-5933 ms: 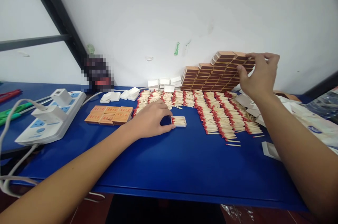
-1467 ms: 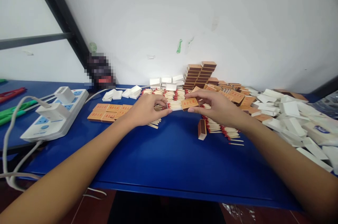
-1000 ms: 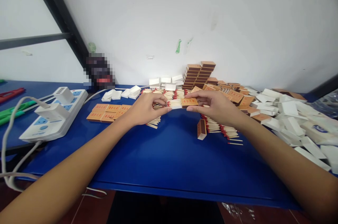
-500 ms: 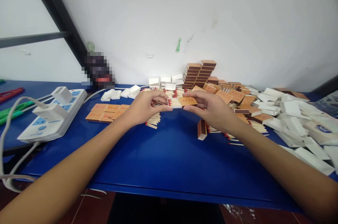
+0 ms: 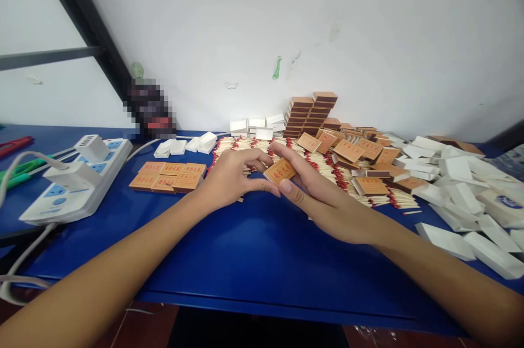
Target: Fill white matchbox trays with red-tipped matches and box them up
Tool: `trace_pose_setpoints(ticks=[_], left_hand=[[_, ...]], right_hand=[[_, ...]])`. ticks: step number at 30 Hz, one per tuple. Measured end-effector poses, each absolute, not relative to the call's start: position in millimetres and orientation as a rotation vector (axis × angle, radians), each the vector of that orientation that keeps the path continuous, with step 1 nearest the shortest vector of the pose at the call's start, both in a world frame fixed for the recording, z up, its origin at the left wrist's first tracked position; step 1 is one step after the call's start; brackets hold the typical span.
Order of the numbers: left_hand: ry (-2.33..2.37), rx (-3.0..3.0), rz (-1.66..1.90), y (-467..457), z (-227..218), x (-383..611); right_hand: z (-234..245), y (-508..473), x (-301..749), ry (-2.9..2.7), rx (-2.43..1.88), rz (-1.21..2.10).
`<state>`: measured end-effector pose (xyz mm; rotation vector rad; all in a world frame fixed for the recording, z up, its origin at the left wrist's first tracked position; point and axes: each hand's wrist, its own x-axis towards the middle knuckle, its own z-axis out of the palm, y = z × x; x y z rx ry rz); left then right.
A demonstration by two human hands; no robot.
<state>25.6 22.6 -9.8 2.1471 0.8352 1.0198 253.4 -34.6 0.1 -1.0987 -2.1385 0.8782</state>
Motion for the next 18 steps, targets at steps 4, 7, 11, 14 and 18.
trace_pose_setpoints(ticks=[4,7,11,14,18], left_hand=[[0.835,2.233,1.096,21,-8,27],[0.885,2.375,1.09,22,0,21],[1.113,2.507,0.843,33,29,-13],[1.39,2.427,0.639,44,57,-55],[1.677,2.276,0.461,58,73,-103]], right_hand=[[-3,-30,254,-2.109,-1.113,0.815],[-6,-21,257,-2.072,-1.078,0.741],[-9,-7,267,-2.118,-1.113,0.456],[-10,4,276,-2.158,-1.152,0.28],[-13,14,282,-2.193,-1.142,0.206]])
